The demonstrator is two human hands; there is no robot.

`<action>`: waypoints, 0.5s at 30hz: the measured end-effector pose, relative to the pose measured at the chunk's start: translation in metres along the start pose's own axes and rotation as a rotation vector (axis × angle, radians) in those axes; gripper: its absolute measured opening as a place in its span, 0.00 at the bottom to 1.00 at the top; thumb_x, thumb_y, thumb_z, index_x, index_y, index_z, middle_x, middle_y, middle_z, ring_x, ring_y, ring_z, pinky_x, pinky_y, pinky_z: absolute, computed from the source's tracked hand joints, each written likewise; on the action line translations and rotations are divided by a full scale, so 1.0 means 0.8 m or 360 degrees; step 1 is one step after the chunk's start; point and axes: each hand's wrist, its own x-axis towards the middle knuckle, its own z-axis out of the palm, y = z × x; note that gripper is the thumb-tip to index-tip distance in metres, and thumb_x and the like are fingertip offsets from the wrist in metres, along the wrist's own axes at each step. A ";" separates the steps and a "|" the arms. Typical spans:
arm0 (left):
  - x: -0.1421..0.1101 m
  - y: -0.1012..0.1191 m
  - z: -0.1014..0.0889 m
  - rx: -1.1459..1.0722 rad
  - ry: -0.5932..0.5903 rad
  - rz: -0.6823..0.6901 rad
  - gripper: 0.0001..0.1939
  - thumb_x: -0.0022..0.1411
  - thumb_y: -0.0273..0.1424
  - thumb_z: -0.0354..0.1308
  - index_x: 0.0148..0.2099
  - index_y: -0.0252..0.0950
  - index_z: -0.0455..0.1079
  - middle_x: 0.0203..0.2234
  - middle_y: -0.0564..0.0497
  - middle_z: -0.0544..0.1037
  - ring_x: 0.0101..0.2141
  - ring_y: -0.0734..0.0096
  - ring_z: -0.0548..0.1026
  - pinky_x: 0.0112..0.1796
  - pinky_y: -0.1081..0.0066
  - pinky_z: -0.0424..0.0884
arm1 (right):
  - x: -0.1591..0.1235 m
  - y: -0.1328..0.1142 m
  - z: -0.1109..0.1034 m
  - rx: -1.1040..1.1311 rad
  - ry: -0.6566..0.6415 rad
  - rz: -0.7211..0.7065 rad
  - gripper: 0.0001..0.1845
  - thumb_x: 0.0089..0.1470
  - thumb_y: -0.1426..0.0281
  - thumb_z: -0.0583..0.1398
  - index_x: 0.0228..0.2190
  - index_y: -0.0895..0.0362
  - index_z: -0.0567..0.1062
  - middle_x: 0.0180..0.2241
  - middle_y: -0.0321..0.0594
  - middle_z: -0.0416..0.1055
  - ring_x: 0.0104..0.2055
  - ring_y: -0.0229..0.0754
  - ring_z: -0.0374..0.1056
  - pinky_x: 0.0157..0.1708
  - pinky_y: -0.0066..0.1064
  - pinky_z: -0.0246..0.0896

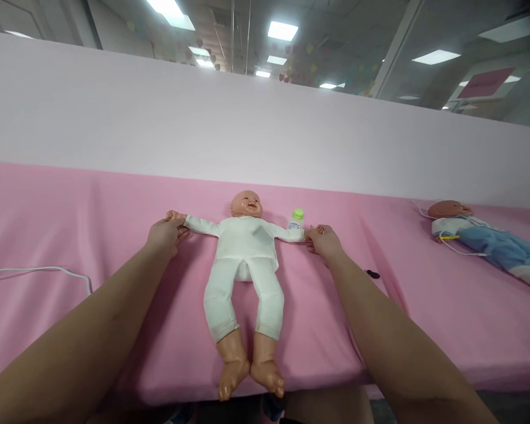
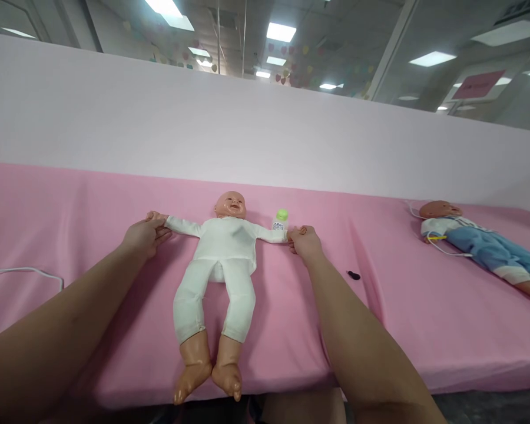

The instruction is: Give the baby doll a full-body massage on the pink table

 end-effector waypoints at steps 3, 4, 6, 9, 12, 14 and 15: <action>-0.020 0.005 0.001 0.0095 -0.0131 0.0273 0.07 0.60 0.26 0.66 0.41 0.35 0.74 0.38 0.46 0.81 0.38 0.63 0.83 0.44 0.65 0.81 | -0.011 -0.008 0.006 -0.0018 0.0170 -0.0215 0.30 0.48 0.64 0.69 0.52 0.50 0.68 0.46 0.42 0.75 0.36 0.42 0.75 0.28 0.31 0.76; -0.031 0.007 0.002 0.0194 -0.0180 0.0416 0.07 0.60 0.29 0.67 0.40 0.36 0.74 0.39 0.47 0.82 0.40 0.63 0.82 0.44 0.64 0.81 | -0.018 -0.012 0.010 -0.0034 0.0215 -0.0322 0.32 0.49 0.62 0.69 0.54 0.50 0.68 0.49 0.42 0.75 0.38 0.43 0.76 0.32 0.33 0.77; -0.056 0.010 0.007 0.0481 -0.0248 0.0706 0.10 0.60 0.36 0.67 0.42 0.38 0.76 0.39 0.48 0.82 0.41 0.60 0.82 0.46 0.63 0.79 | -0.037 -0.022 0.020 -0.0072 0.0228 -0.0528 0.32 0.51 0.58 0.69 0.55 0.50 0.70 0.50 0.42 0.75 0.41 0.45 0.76 0.38 0.36 0.78; -0.093 0.010 0.018 0.0929 -0.0397 0.1123 0.12 0.62 0.39 0.65 0.47 0.42 0.79 0.43 0.51 0.84 0.44 0.59 0.81 0.50 0.62 0.76 | -0.069 -0.035 0.038 -0.0173 0.0061 -0.0887 0.22 0.55 0.59 0.66 0.50 0.52 0.75 0.48 0.43 0.77 0.44 0.47 0.76 0.42 0.39 0.77; -0.110 0.001 0.028 0.1296 -0.0678 0.1508 0.14 0.63 0.39 0.62 0.49 0.44 0.80 0.46 0.53 0.84 0.46 0.60 0.81 0.51 0.63 0.74 | -0.091 -0.039 0.054 -0.0471 -0.0236 -0.1453 0.12 0.56 0.69 0.64 0.44 0.52 0.78 0.47 0.43 0.78 0.48 0.50 0.74 0.46 0.43 0.74; -0.109 -0.008 0.031 0.1448 -0.0844 0.1667 0.15 0.63 0.39 0.62 0.50 0.43 0.81 0.46 0.51 0.84 0.48 0.58 0.80 0.51 0.62 0.75 | -0.097 -0.038 0.062 -0.0740 -0.0441 -0.1770 0.14 0.55 0.75 0.63 0.44 0.52 0.79 0.47 0.44 0.78 0.51 0.52 0.72 0.51 0.47 0.71; -0.105 -0.012 0.033 0.1490 -0.0911 0.1726 0.16 0.62 0.38 0.61 0.51 0.43 0.81 0.48 0.50 0.84 0.49 0.57 0.80 0.52 0.61 0.74 | -0.099 -0.037 0.065 -0.0850 -0.0523 -0.1867 0.17 0.55 0.77 0.62 0.45 0.53 0.79 0.48 0.44 0.78 0.51 0.52 0.72 0.54 0.49 0.69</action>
